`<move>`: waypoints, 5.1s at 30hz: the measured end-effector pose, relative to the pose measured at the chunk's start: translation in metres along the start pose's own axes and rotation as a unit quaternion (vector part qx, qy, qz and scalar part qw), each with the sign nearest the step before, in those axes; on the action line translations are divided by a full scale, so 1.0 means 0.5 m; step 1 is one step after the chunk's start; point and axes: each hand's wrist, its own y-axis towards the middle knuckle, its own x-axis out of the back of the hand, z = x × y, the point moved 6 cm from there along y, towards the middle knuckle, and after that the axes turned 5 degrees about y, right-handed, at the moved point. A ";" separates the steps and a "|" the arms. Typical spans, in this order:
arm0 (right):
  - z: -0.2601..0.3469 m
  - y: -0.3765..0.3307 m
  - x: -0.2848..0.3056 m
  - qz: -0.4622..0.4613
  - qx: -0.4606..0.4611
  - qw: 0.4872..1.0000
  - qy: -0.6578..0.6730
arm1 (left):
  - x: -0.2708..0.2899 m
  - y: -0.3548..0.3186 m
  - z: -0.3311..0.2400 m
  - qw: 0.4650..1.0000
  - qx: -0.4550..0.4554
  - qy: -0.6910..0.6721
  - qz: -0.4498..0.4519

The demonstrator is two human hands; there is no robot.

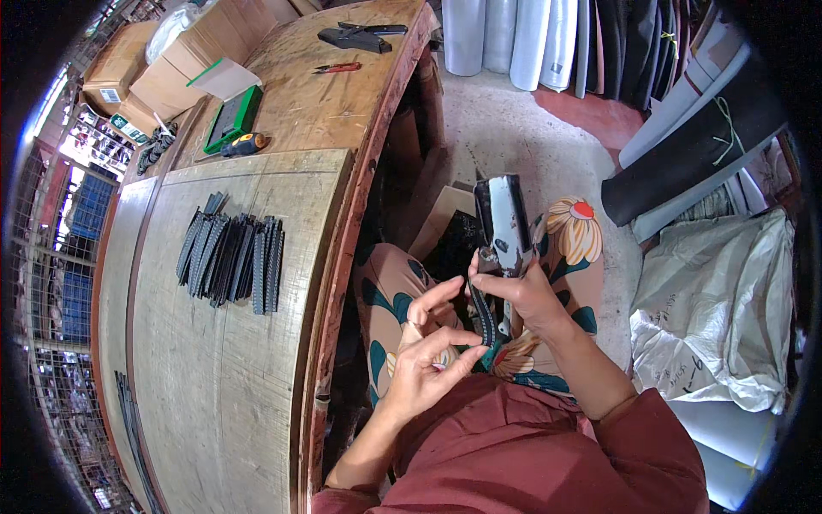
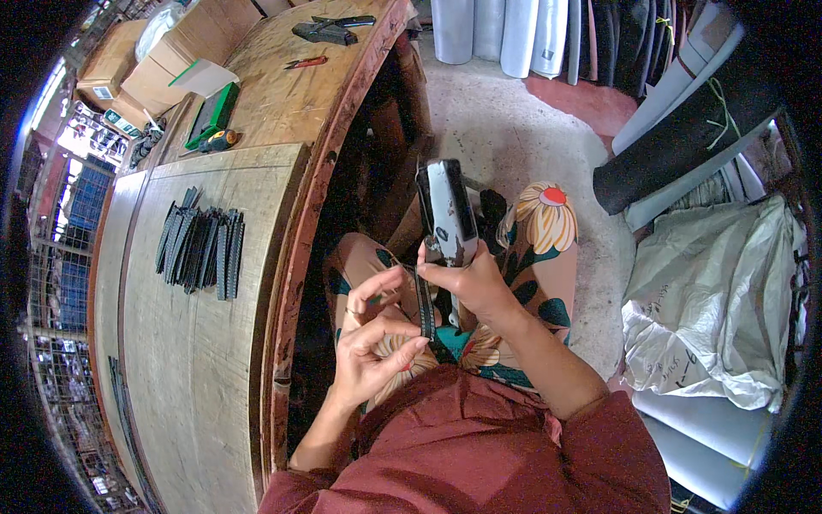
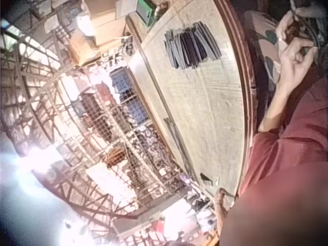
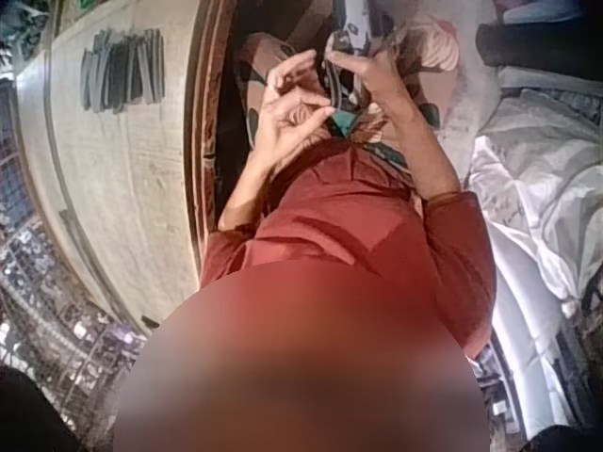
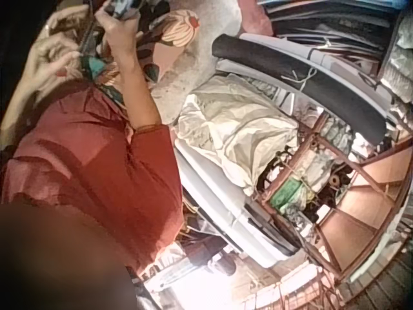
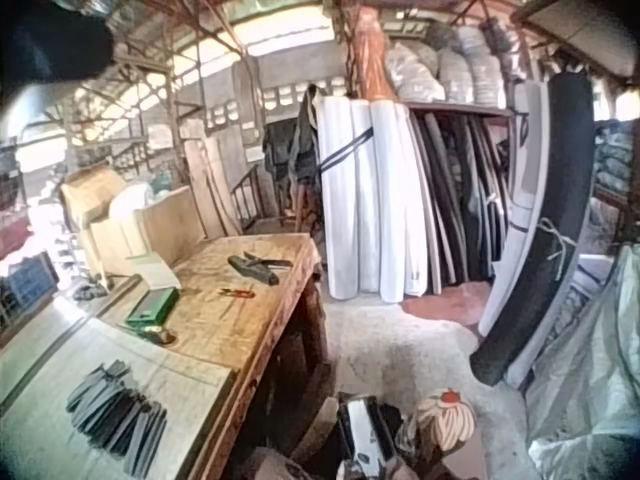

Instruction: Manually installing zipper sliders onto a zipper chain using a specialized handheld alignment tool.

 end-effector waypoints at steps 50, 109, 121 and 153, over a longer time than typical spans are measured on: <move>0.034 -0.057 -0.074 -0.004 0.104 0.991 -0.079 | 0.016 0.000 0.085 0.929 0.218 -0.241 -0.177; -0.026 -0.106 -0.053 0.149 -0.109 0.980 -0.073 | 0.014 -0.044 0.159 0.840 0.337 -0.365 -0.218; -0.028 -0.132 -0.109 0.100 -0.126 0.973 0.168 | -0.138 -0.073 0.101 0.886 0.220 -0.405 -0.054; -0.087 -0.130 0.032 0.022 -0.106 0.992 0.070 | 0.010 0.134 0.108 0.992 0.067 0.032 -0.100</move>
